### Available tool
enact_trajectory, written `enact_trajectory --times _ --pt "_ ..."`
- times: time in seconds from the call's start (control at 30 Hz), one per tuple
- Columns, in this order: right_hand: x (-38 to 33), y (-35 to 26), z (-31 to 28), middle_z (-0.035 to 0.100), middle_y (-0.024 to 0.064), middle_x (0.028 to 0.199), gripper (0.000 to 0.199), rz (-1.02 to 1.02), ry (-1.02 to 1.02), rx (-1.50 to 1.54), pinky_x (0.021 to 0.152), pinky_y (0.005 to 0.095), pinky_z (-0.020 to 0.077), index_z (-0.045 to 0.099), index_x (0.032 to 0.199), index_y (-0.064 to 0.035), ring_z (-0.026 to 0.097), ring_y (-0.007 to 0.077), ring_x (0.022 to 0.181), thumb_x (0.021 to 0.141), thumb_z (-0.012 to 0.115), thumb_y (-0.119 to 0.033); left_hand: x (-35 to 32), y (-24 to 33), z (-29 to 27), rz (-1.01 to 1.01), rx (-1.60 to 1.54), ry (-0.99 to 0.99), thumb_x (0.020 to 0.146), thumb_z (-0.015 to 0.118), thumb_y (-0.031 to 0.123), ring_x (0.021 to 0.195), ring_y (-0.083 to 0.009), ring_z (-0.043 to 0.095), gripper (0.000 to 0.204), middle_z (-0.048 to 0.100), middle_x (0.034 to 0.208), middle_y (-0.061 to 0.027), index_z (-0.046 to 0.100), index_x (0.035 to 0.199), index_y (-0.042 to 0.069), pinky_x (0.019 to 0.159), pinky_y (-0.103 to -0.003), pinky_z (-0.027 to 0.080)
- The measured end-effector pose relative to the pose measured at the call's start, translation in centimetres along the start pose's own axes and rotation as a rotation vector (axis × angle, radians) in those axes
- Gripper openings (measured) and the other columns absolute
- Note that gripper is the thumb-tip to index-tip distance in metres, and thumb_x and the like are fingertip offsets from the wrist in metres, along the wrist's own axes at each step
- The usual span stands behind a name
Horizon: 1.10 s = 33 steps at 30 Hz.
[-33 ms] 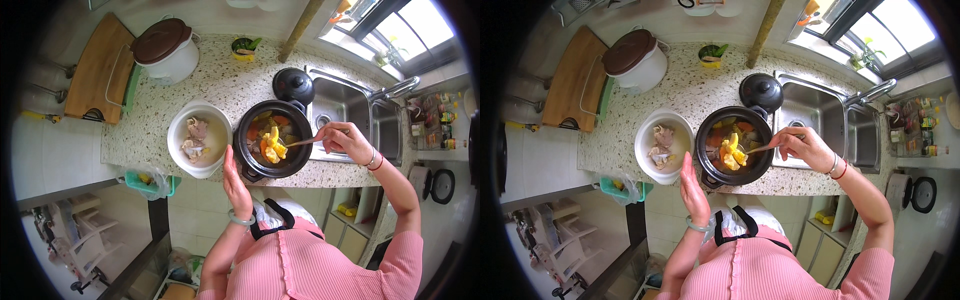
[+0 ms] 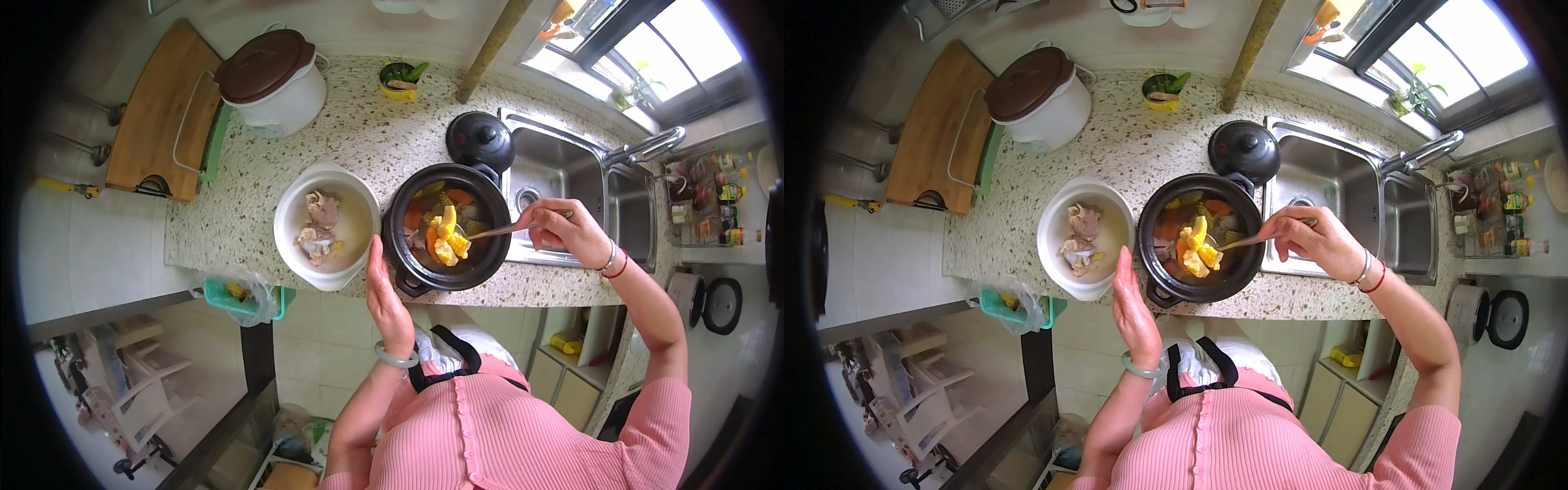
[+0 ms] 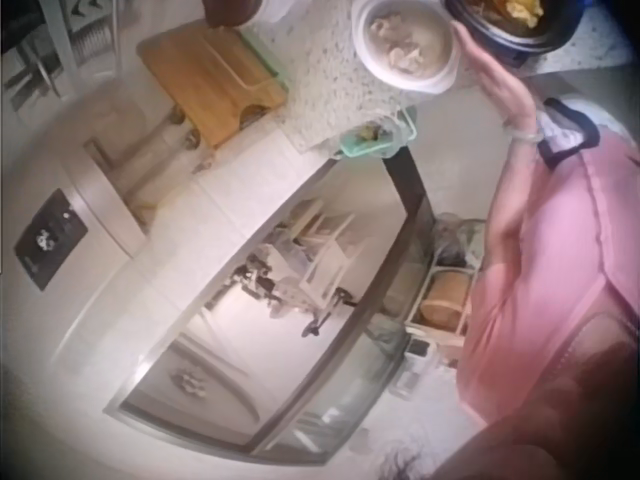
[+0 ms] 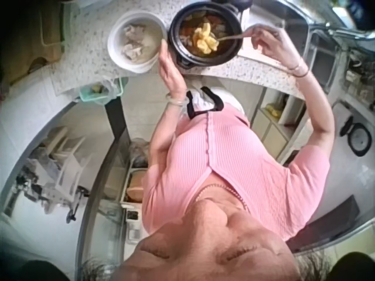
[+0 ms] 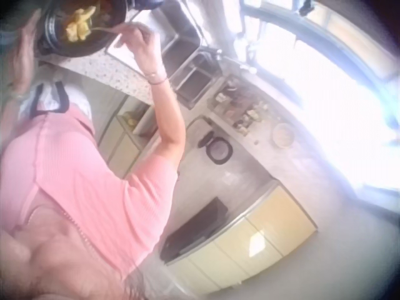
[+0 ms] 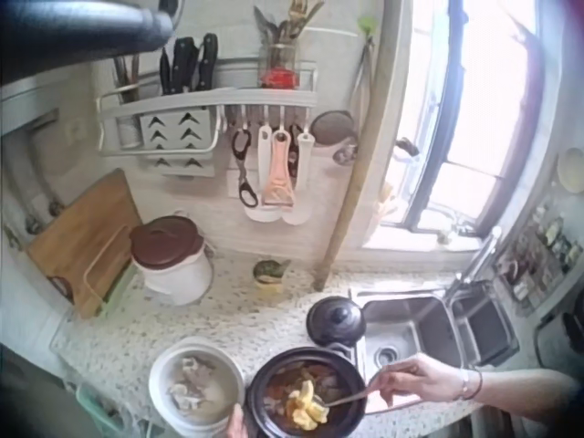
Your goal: The person retrieves a white bowl from a cabinet and places it on the counter. They then use a ladle to transfer cooked meat, corn, and carrots from a black pot into the bowl. Finally, the person pours the remaining broth from the pot into the bowl and stirs the contents.
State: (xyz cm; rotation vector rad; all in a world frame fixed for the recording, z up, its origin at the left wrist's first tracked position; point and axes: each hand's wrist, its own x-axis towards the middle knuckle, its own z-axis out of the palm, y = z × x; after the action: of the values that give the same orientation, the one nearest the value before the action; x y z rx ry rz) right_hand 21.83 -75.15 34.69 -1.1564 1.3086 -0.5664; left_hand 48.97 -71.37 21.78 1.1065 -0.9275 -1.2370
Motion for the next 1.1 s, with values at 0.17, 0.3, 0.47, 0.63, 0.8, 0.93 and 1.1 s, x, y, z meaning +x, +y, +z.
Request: enact_trajectory --times 0.17,0.3,0.47,0.63,0.8,0.93,1.1 --pt "-0.2 -0.7 0.1 0.06 0.0022 0.072 0.032 -0.008 0.046 -0.056 0.052 0.0181 0.0325 0.064 0.104 0.0036 0.041 0.0017 0.058 0.098 0.04 -0.017 0.2 0.3 0.9 0.027 -0.109 -0.013 0.106 0.022 0.036 0.143 -0.0243 0.026 0.056 0.03 0.152 -0.016 0.031 0.145 -0.004 0.12 -0.038 0.015" --pt "-0.1 -3.3 0.3 0.059 0.0033 0.069 0.031 -0.068 0.076 -0.072 0.052 0.0174 0.032 0.064 0.102 0.0064 0.04 0.0012 0.056 0.099 0.041 -0.015 0.6 1.3 1.1 -0.028 -0.173 0.006 0.106 0.022 0.037 0.143 -0.0242 0.025 0.056 0.03 0.153 -0.015 0.03 0.146 -0.001 0.12 -0.038 0.015" --pt "1.7 -7.9 1.6 0.06 0.0049 0.067 0.032 -0.106 0.037 -0.119 0.051 0.0166 0.0331 0.065 0.1 0.0055 0.041 0.0011 0.053 0.1 0.042 -0.017 1.6 1.9 -0.4 0.025 -0.152 0.05 0.106 0.022 0.037 0.143 -0.0239 0.025 0.056 0.03 0.153 -0.0142 0.031 0.146 -0.001 0.119 -0.038 0.015" --pt "6.0 -10.4 5.2 0.061 0.0038 0.068 0.032 -0.114 -0.065 -0.157 0.049 0.0165 0.0325 0.066 0.102 0.0029 0.044 0.0013 0.052 0.099 0.043 -0.019 2.1 1.4 -3.3 0.081 -0.181 0.15 0.106 0.023 0.037 0.143 -0.024 0.026 0.055 0.031 0.152 -0.0142 0.032 0.146 -0.001 0.119 -0.039 0.015" --pt "12.1 -8.2 9.6 0.062 0.0035 0.07 0.028 -0.079 -0.181 -0.115 0.055 0.02 0.0437 0.066 0.101 0.0015 0.058 0.008 0.06 0.096 0.046 -0.017 2.0 1.5 -5.9 0.08 -0.12 0.218 0.106 0.024 0.036 0.143 -0.0249 0.026 0.055 0.03 0.153 -0.0149 0.03 0.146 -0.001 0.119 -0.04 0.015" --pt "15.5 -5.9 13.2 0.064 0.0085 0.069 0.026 -0.16 -0.167 -0.5 0.064 0.0323 0.053 0.068 0.099 -0.0034 0.064 0.017 0.062 0.093 0.047 -0.017 1.8 1.1 -7.3 0.035 -0.122 0.27 0.106 0.025 0.035 0.143 -0.0253 0.026 0.055 0.03 0.152 -0.0159 0.03 0.146 -0.001 0.119 -0.04 0.015" --pt "15.9 -2.4 17.2 0.066 0.0166 0.074 0.022 -0.49 -0.166 -0.973 0.067 0.0425 0.0533 0.062 0.089 -0.0031 0.066 0.0345 0.07 0.093 0.051 -0.022 1.4 0.3 -8.0 0.022 -0.157 0.289 0.106 0.026 0.033 0.142 -0.0243 0.027 0.053 0.03 0.152 -0.0156 0.03 0.146 -0.001 0.119 -0.039 0.016"
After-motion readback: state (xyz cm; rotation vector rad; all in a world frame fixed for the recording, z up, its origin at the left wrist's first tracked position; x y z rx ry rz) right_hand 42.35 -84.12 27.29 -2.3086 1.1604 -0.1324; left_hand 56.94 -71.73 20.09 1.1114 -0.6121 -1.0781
